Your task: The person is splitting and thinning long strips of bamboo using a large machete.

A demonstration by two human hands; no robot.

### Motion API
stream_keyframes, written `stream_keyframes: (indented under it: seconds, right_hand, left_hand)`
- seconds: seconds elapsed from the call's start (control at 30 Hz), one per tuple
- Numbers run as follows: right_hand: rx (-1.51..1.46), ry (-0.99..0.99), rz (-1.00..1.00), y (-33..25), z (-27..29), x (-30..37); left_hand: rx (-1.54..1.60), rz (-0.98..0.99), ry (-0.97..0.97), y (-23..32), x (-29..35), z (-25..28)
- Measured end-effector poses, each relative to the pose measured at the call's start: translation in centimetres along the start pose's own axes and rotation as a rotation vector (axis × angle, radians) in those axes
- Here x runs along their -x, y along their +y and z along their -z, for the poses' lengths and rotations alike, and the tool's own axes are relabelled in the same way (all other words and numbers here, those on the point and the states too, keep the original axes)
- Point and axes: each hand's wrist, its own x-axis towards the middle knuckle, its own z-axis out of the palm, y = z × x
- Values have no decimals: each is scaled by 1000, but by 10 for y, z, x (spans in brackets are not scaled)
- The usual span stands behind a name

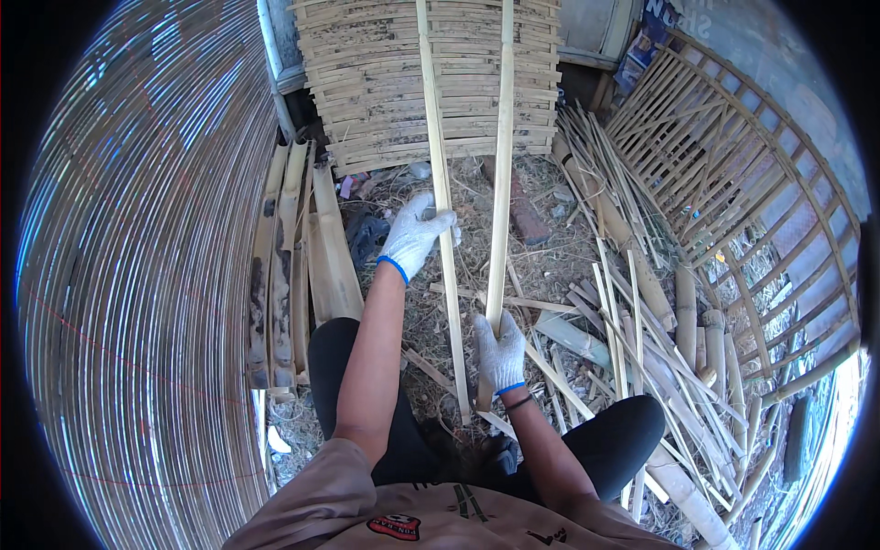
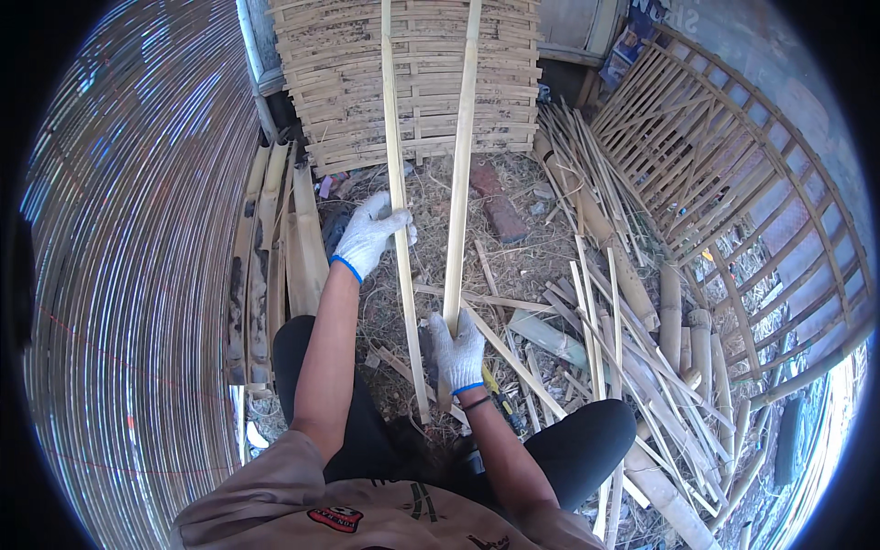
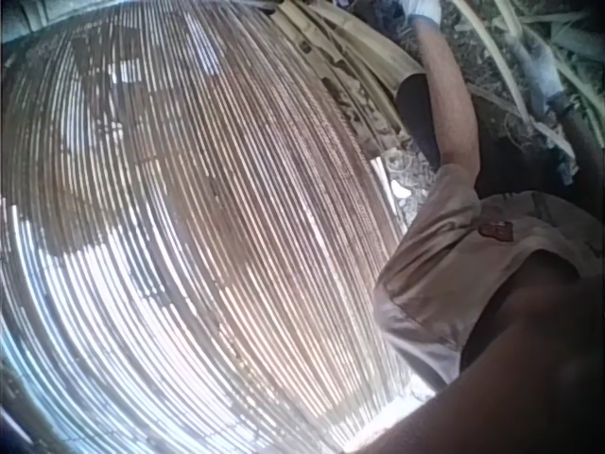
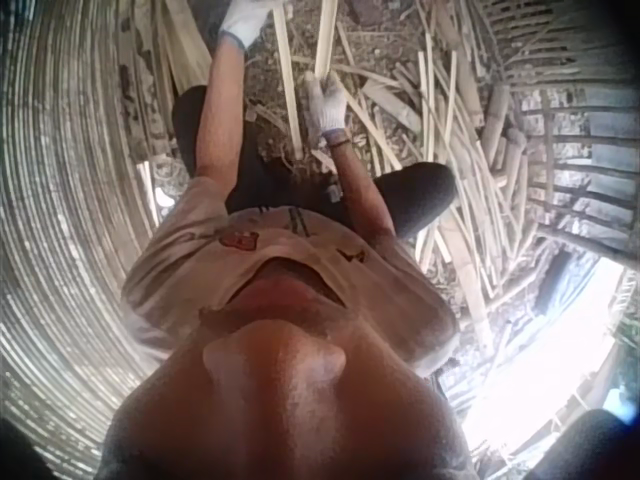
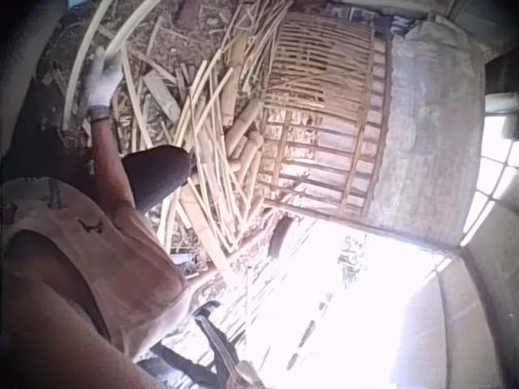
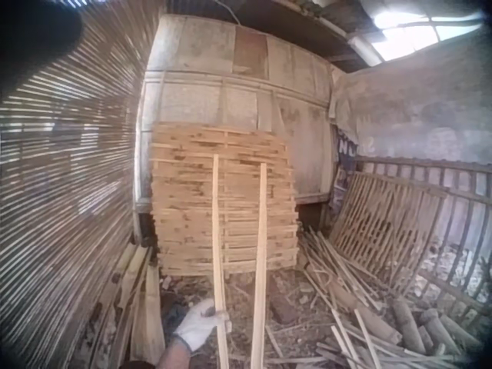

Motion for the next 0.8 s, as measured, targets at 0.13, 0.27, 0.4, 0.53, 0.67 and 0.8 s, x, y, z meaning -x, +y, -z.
stream_keyframes:
  seconds: [0.13, 0.27, 0.4, 0.53, 0.67, 0.8]
  right_hand:
    - [-41, -41, -88, -15, 5, -1]
    - [-198, 21, -108, -1, 13, -15]
    - [-333, 57, -208, -9, 23, -24]
    - [-476, 160, -239, -9, 31, -30]
    - [-482, 303, -232, -2, 42, -38]
    - [-473, 413, -204, -10, 53, -42]
  left_hand:
    - [-97, 24, 95, 1, 1, -5]
    - [-37, 42, 39, -8, -4, -1]
    - [91, 102, 34, -12, -3, -6]
    - [-58, 87, 64, -24, -9, -15]
    - [-49, 58, 84, -46, -12, -31]
    - [183, 146, 113, -55, -13, -41]
